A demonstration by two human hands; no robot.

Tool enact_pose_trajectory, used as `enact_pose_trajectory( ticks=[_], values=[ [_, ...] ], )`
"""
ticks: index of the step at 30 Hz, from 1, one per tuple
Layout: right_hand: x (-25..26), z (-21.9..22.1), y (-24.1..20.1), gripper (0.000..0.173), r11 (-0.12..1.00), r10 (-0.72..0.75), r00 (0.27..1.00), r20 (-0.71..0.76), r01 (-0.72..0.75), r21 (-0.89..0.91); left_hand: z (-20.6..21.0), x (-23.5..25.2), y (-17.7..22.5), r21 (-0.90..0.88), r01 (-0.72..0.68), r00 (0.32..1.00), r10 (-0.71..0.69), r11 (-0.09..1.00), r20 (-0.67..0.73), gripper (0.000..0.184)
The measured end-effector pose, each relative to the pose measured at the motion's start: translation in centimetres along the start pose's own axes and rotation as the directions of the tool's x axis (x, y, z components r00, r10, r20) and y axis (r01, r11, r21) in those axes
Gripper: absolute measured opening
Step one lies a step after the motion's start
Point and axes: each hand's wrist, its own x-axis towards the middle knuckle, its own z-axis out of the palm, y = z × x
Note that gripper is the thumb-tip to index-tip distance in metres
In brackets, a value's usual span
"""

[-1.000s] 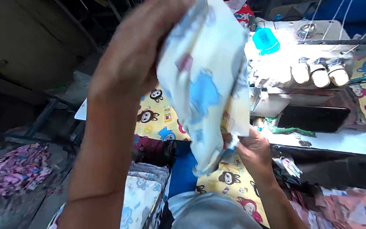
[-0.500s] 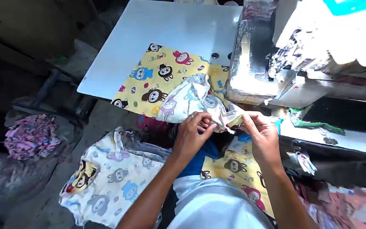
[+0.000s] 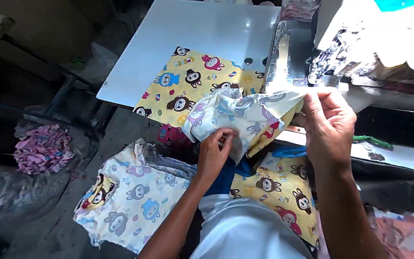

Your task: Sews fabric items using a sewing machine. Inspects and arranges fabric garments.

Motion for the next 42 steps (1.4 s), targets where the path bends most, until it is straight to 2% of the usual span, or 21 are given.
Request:
enact_pose_trajectory(
  ticks=[3, 7, 9, 11, 13, 15, 17, 20, 21, 23, 24, 28, 30, 31, 33, 35, 36, 38, 40, 42],
  values=[
    [0.4, 1.2, -1.0, 0.014, 0.982, -0.122, 0.985, 0.123, 0.138, -0.13, 0.8, 0.0, 1.0, -0.089, -0.039, 0.995, 0.047, 0.995, 0.085, 0.032],
    [1.1, 3.3, -3.9, 0.017, 0.89, -0.239, 0.937, 0.256, 0.317, -0.327, 3.1, 0.9, 0.9, 0.033, -0.052, 0.997, 0.054, 0.998, -0.046, 0.051],
    [1.9, 3.5, -5.2, 0.019, 0.832, -0.302, 0.913, 0.273, 0.392, -0.392, 3.3, 1.0, 0.9, 0.076, -0.036, 0.997, 0.04, 0.996, -0.061, 0.046],
    [2.5, 3.0, -6.1, 0.02, 0.776, -0.361, 0.89, 0.28, 0.453, -0.439, 2.6, 0.8, 0.3, 0.09, -0.07, 0.994, 0.077, 0.993, -0.072, 0.026],
    [2.9, 2.2, -6.6, 0.021, 0.742, -0.38, 0.89, 0.25, 0.455, -0.492, 1.5, 0.4, -0.4, 0.069, -0.087, 0.994, 0.091, 0.994, -0.065, 0.017],
    [3.2, 1.9, -6.8, 0.021, 0.742, -0.383, 0.898, 0.216, 0.438, -0.507, 0.8, -0.2, -0.4, 0.008, -0.082, 0.996, 0.082, 0.997, -0.041, 0.021],
    [3.2, 2.2, -6.9, 0.022, 0.765, -0.369, 0.905, 0.209, 0.424, -0.484, 0.7, -0.7, 0.8, -0.057, -0.071, 0.997, 0.072, 0.996, 0.02, 0.037],
    [2.7, 4.2, -7.2, 0.02, 0.772, -0.355, 0.889, 0.289, 0.454, -0.446, 2.1, -0.6, 2.6, -0.079, -0.005, 0.998, 0.01, 0.997, 0.054, 0.06],
    [2.6, 4.9, -7.3, 0.019, 0.759, -0.368, 0.874, 0.316, 0.479, -0.44, 2.6, -0.4, 2.7, -0.064, -0.003, 1.0, 0.004, 0.998, 0.024, 0.057],
    [2.7, 5.4, -7.8, 0.018, 0.718, -0.384, 0.857, 0.344, 0.512, -0.472, 2.7, -0.2, 2.3, -0.012, -0.03, 0.999, 0.03, 0.999, -0.029, 0.038],
    [2.8, 5.0, -8.1, 0.018, 0.703, -0.385, 0.855, 0.347, 0.516, -0.49, 2.1, -0.4, 1.7, 0.031, -0.037, 0.999, 0.038, 0.999, -0.038, 0.031],
    [3.4, 1.3, -8.1, 0.023, 0.651, -0.382, 0.882, 0.277, 0.469, -0.596, -3.7, -1.1, -1.9, 0.262, 0.027, 0.999, -0.016, 0.965, -0.043, 0.024],
    [2.8, -0.5, -7.3, 0.022, 0.62, -0.334, 0.897, 0.289, 0.44, -0.65, -8.1, -1.3, -3.1, 0.36, 0.096, 0.992, -0.062, 0.928, -0.107, 0.022],
    [2.2, -1.2, -6.9, 0.025, 0.611, -0.276, 0.898, 0.343, 0.439, -0.659, -10.5, -1.2, -3.4, 0.358, 0.133, 0.983, -0.077, 0.924, -0.167, 0.024],
    [0.2, -2.1, -5.8, 0.038, 0.653, -0.065, 0.881, 0.468, 0.392, -0.648, -15.1, -0.2, -3.1, 0.271, 0.127, 0.946, -0.034, 0.954, -0.321, 0.028],
    [-2.9, -2.8, -4.4, 0.039, 0.739, 0.174, 0.798, 0.577, 0.282, -0.612, -18.2, 2.6, -1.3, 0.184, 0.042, 0.88, 0.05, 0.982, -0.472, 0.035],
    [-4.4, -3.2, -3.5, 0.038, 0.803, 0.192, 0.744, 0.64, 0.255, -0.538, -19.1, 4.5, -0.2, 0.19, -0.032, 0.852, 0.126, 0.981, -0.508, 0.038],
    [-6.6, -4.3, -1.9, 0.041, 0.922, 0.057, 0.667, 0.743, 0.251, -0.296, -19.0, 9.4, 1.7, 0.212, -0.225, 0.824, 0.301, 0.951, -0.479, 0.034],
    [-8.0, -5.7, -1.2, 0.037, 0.986, -0.081, 0.672, 0.736, 0.162, -0.04, -16.2, 14.6, 4.1, 0.173, -0.344, 0.843, 0.384, 0.923, -0.376, 0.032],
    [-9.6, -7.3, -0.6, 0.03, 0.998, -0.064, 0.737, 0.672, 0.035, 0.056, -10.9, 19.1, 6.6, 0.135, -0.381, 0.887, 0.402, 0.915, -0.225, 0.029]
  ],
)
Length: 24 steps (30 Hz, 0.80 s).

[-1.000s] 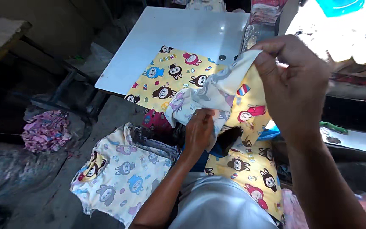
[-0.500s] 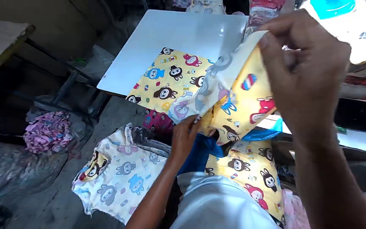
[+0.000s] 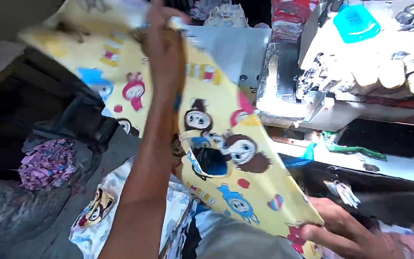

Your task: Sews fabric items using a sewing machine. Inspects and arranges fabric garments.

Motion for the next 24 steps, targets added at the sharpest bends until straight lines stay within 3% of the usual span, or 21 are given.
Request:
enact_pose_trajectory(
  ticks=[2, 5, 7, 11, 14, 16, 19, 21, 22, 24],
  values=[
    [-2.8, 0.5, 1.0, 0.028, 0.99, 0.142, 0.981, -0.13, -0.139, 0.032, 7.3, 1.5, 0.5, -0.054, -0.004, 0.98, 0.015, 0.999, 0.199, 0.032],
    [-7.1, 2.1, 2.5, 0.029, 0.896, 0.423, 0.855, -0.298, -0.444, 0.0, 14.9, -1.2, 1.7, -0.026, -0.024, 0.862, 0.034, 0.999, 0.506, 0.068],
    [-9.1, 3.3, 2.8, 0.031, 0.805, 0.55, 0.77, -0.323, -0.592, -0.039, 15.3, -4.0, 3.5, 0.088, -0.1, 0.786, 0.025, 0.991, 0.618, 0.062],
    [-9.1, 4.3, 1.7, 0.028, 0.66, 0.738, 0.61, -0.288, -0.742, 0.12, 12.2, -8.0, 5.5, 0.204, -0.221, 0.766, 0.041, 0.954, 0.641, 0.053],
    [-9.1, 3.9, 3.0, 0.028, 0.68, 0.728, 0.633, -0.265, -0.717, 0.153, 13.2, -6.3, 4.8, 0.237, -0.215, 0.76, 0.01, 0.947, 0.65, 0.054],
    [-10.0, 3.6, 5.0, 0.035, 0.706, 0.686, 0.662, -0.304, -0.707, 0.053, 14.9, -3.8, 3.8, 0.257, -0.248, 0.751, 0.018, 0.934, 0.66, 0.051],
    [-10.3, 3.4, 6.1, 0.044, 0.542, 0.698, 0.581, -0.418, -0.811, -0.223, 16.1, -1.9, 3.7, 0.216, -0.342, 0.707, 0.099, 0.914, 0.7, 0.052],
    [-10.4, 3.6, 6.7, 0.036, 0.403, 0.683, 0.508, -0.524, -0.861, -0.31, 16.0, -1.9, 4.0, 0.198, -0.381, 0.695, 0.138, 0.903, 0.706, 0.053],
    [-10.7, 3.7, 7.0, 0.03, 0.38, 0.655, 0.49, -0.576, -0.872, -0.309, 15.8, -2.1, 4.1, 0.193, -0.388, 0.696, 0.149, 0.901, 0.703, 0.052],
    [-11.2, 3.3, 7.2, 0.028, 0.436, 0.539, 0.51, -0.67, -0.85, -0.296, 15.3, -2.8, 3.8, 0.185, -0.383, 0.709, 0.159, 0.905, 0.687, 0.051]
  ],
)
